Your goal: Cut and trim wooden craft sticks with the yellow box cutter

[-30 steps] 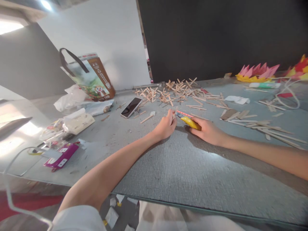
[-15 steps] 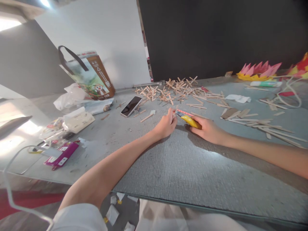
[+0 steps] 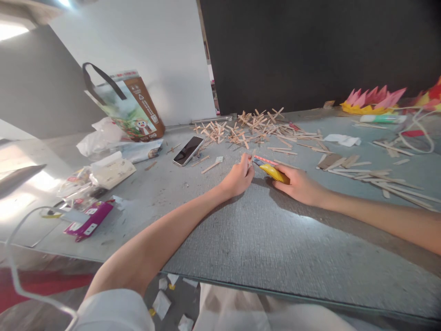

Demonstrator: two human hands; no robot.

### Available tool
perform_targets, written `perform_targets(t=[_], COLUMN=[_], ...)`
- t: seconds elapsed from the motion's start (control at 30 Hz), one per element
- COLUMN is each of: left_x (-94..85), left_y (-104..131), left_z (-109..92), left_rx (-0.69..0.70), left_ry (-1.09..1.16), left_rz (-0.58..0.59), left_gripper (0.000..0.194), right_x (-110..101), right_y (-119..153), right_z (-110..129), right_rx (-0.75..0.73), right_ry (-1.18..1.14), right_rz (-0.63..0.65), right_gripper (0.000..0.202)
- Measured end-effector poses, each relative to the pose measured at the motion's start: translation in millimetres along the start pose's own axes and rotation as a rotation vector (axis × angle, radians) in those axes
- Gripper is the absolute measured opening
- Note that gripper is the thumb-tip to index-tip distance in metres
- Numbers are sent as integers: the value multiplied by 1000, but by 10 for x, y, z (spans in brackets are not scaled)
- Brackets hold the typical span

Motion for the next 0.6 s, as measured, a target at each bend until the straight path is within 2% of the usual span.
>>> perform_targets(t=[0.13, 0.37, 0.6], left_x=[0, 1, -1], left_y=[0, 4, 3], left_z=[5, -1, -5], left_rx=[-1, 0, -8], left_ry=[-5, 8, 1], left_rz=[-1, -4, -3], left_gripper=[23, 23, 24], right_x=[-17, -24, -18], right_y=[0, -5, 1], right_z=[37, 61, 49], right_rx=[4, 19, 11], right_ry=[-9, -6, -15], right_rz=[-1, 8, 15], right_gripper=[33, 40, 37])
Point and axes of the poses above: each hand's wrist, its own y-axis away from the middle knuckle, its own x-axis out of the palm, z = x × y, the point moved 2 cm from there along -y, towards the middle knuckle, and after that the axes turned 2 degrees about y, right-handed, at the moved point
